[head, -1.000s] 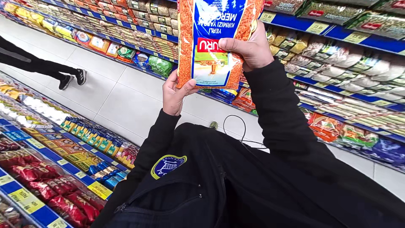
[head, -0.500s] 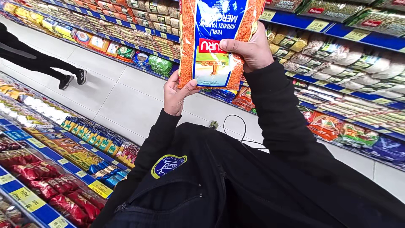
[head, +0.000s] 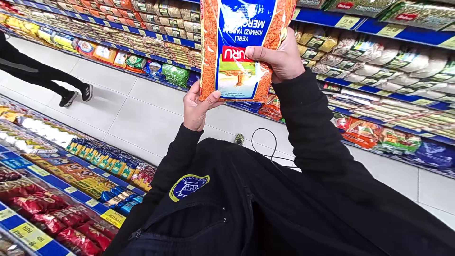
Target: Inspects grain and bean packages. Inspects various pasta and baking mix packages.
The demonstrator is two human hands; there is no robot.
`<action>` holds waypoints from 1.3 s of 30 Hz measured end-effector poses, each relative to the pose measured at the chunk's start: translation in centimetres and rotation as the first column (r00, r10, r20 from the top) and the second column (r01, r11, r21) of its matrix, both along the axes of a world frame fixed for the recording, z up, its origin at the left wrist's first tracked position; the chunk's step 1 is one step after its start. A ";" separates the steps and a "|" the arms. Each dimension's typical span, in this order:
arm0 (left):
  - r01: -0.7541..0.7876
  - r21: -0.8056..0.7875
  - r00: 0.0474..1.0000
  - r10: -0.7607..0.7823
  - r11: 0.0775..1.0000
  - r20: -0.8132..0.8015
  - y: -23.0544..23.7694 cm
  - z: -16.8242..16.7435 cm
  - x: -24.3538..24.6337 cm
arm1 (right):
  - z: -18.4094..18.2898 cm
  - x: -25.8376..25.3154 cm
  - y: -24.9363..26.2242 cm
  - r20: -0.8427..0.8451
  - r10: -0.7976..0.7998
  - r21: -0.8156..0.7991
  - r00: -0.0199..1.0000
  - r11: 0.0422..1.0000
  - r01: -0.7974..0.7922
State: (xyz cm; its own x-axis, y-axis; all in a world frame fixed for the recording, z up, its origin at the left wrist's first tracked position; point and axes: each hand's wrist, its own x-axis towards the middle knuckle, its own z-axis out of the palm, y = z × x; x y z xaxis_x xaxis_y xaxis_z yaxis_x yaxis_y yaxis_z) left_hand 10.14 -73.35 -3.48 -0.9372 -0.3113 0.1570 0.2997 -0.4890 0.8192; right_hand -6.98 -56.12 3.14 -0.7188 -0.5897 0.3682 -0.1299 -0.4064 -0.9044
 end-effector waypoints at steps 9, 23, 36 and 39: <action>0.107 -0.034 0.992 -0.104 0.994 0.065 0.4 -1.2 -1.4 | -2.6 1.0 2.4 0.071 -0.163 -0.035 0.984 0.985 0.166; 0.408 0.063 0.836 -0.401 0.911 0.375 6.0 -6.9 -10.7 | -12.9 0.8 10.8 0.518 -0.583 0.099 0.626 0.767 0.634; 0.582 -0.064 0.611 -0.383 0.811 0.693 11.2 -12.8 -18.8 | -35.5 -12.7 20.2 0.765 -0.641 0.287 0.065 0.429 0.856; 0.557 -0.063 0.640 -0.380 0.828 0.668 10.8 -11.6 -19.2 | -40.7 -17.8 21.7 0.768 -0.640 0.328 -0.013 0.375 0.867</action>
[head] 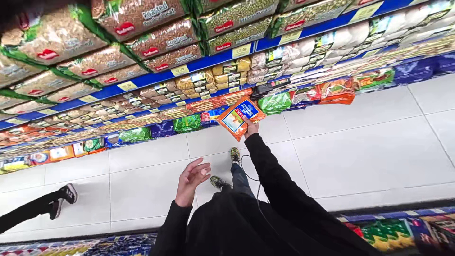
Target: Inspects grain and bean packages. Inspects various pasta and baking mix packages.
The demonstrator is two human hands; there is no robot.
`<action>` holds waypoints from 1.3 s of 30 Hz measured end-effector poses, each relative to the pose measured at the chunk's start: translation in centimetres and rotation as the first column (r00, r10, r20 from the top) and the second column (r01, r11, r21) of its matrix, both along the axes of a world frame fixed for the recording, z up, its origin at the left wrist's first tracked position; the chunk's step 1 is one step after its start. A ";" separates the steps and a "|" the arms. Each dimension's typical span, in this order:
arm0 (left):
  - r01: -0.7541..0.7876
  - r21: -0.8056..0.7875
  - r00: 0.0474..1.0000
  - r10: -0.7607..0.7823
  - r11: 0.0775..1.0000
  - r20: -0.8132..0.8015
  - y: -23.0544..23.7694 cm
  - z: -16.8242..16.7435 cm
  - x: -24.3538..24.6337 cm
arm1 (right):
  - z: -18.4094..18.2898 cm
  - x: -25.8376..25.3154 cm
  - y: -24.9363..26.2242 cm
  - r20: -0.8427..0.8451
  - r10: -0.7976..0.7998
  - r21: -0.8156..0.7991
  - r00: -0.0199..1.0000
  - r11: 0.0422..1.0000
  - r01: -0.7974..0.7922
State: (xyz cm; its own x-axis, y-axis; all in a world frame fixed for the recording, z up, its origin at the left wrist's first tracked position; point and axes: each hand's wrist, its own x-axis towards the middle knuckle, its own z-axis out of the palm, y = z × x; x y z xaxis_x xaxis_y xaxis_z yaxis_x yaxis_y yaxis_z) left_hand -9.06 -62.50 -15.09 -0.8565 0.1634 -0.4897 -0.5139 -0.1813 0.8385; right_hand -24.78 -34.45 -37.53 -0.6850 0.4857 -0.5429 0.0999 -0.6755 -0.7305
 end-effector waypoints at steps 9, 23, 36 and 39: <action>0.007 0.091 0.999 -0.003 0.996 -0.046 0.5 1.9 -0.6 | -8.2 -10.5 1.8 0.160 -0.128 -0.072 0.979 0.987 0.140; -0.014 0.097 0.996 0.006 0.995 0.089 2.5 -1.0 -2.3 | -8.1 -20.7 -0.3 0.165 -0.097 -0.136 0.981 0.983 0.121; -0.074 0.091 0.984 0.058 0.993 0.167 3.5 -2.7 -1.7 | -8.1 -20.5 2.0 0.469 0.239 0.509 0.850 0.714 -0.481; -0.080 0.102 0.983 0.061 0.992 0.173 3.9 -2.6 -1.5 | -7.9 -19.4 1.3 0.256 0.217 0.249 0.942 0.927 -0.281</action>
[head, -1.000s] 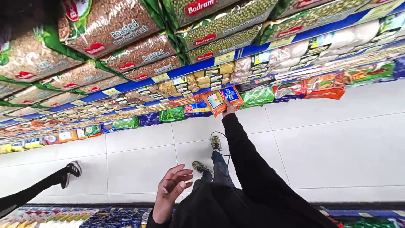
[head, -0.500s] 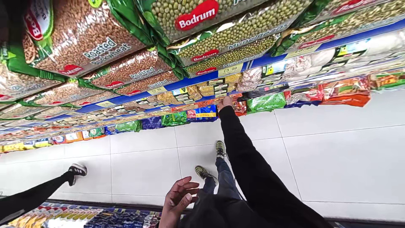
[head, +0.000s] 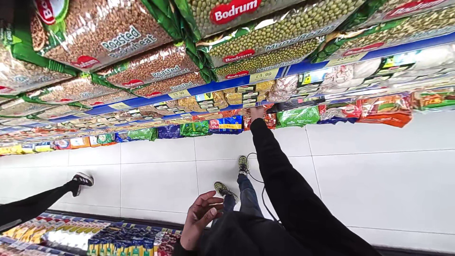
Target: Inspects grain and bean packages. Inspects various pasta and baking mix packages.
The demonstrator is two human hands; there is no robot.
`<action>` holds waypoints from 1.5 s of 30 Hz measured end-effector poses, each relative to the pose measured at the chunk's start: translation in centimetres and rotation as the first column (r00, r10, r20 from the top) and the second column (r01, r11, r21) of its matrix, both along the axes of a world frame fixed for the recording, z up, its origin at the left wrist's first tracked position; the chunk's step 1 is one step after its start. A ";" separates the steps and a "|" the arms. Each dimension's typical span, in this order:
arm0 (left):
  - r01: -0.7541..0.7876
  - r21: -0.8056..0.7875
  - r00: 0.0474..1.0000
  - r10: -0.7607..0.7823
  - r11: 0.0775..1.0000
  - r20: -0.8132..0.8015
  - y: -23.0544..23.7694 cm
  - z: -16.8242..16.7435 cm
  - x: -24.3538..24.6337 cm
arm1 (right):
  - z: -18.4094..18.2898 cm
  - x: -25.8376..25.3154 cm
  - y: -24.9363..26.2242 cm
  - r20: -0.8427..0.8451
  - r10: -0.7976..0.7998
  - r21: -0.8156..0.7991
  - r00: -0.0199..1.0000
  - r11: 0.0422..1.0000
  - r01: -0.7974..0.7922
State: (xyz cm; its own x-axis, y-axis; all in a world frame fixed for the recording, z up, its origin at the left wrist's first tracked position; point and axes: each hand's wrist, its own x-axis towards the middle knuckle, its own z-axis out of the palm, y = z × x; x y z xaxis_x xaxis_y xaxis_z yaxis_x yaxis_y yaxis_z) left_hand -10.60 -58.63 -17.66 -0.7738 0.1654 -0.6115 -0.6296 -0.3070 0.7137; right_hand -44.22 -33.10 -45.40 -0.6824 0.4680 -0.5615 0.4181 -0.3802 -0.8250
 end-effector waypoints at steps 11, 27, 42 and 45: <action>-0.084 0.001 0.990 0.084 0.996 -0.112 0.5 1.2 0.7 | 1.3 6.6 1.5 0.139 0.235 -0.038 0.962 0.972 -0.232; 0.019 -0.101 0.680 -0.087 0.995 -0.728 -2.3 6.9 2.8 | 35.2 35.5 -6.6 -0.598 0.564 0.375 0.570 0.825 -0.423; 0.169 -0.092 0.633 -0.179 0.981 -0.753 -5.2 7.3 10.1 | 37.1 51.0 -8.6 -0.520 0.493 0.433 0.698 0.856 -0.282; 0.196 -0.113 0.677 -0.218 0.974 -0.703 -4.9 7.1 10.7 | 37.0 51.6 -8.2 -0.518 0.493 0.437 0.699 0.855 -0.280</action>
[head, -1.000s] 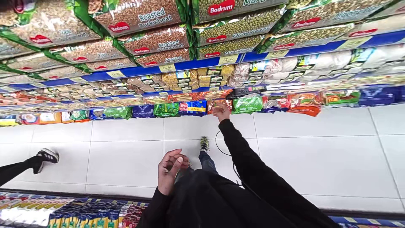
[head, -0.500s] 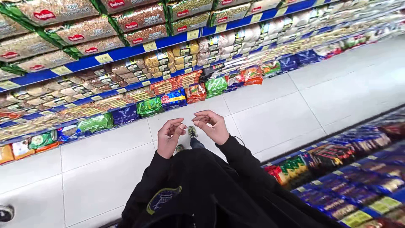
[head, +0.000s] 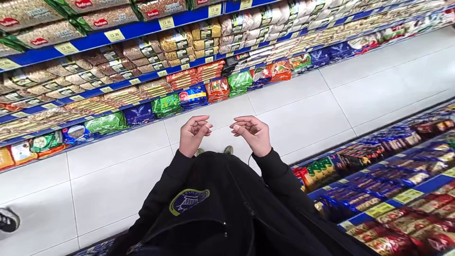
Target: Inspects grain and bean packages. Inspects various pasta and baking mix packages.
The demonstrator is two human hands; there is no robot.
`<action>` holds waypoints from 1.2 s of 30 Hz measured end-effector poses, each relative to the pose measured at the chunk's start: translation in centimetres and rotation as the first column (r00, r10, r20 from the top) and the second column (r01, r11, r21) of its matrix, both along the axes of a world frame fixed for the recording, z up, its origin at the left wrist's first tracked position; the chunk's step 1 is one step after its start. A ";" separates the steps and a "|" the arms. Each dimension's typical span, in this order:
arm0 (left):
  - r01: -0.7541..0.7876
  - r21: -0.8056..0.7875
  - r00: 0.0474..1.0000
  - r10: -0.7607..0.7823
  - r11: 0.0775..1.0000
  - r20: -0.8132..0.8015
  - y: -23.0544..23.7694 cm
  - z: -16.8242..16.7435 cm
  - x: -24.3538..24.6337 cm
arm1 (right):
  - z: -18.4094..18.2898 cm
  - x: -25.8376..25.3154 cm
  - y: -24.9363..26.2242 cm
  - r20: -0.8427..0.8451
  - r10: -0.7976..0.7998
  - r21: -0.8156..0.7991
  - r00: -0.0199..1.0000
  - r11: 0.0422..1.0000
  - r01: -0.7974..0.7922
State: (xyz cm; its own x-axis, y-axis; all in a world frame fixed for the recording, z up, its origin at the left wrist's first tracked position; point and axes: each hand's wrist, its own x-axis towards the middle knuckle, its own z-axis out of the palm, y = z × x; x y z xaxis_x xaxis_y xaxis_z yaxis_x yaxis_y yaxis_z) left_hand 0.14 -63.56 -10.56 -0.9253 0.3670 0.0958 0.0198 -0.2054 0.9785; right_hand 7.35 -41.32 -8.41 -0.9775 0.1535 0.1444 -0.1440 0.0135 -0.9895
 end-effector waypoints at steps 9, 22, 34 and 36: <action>0.024 -0.034 0.996 -0.021 0.999 0.087 4.1 -0.2 2.5 | -0.5 1.1 3.4 -0.021 0.074 -0.062 0.997 0.995 -0.076; 0.014 -0.070 0.987 -0.002 0.997 0.162 12.3 -0.6 2.8 | -2.0 1.6 12.7 -0.029 0.061 -0.171 0.998 0.983 -0.065; 0.111 -0.137 0.884 -0.035 0.984 0.466 19.2 -8.9 -10.6 | -4.7 -3.3 19.2 0.087 -0.070 -0.233 0.994 0.968 0.088; 0.036 -0.099 0.787 0.033 0.994 0.616 20.6 -12.8 -15.4 | -4.8 -4.6 19.3 0.123 -0.102 -0.211 0.987 0.969 0.127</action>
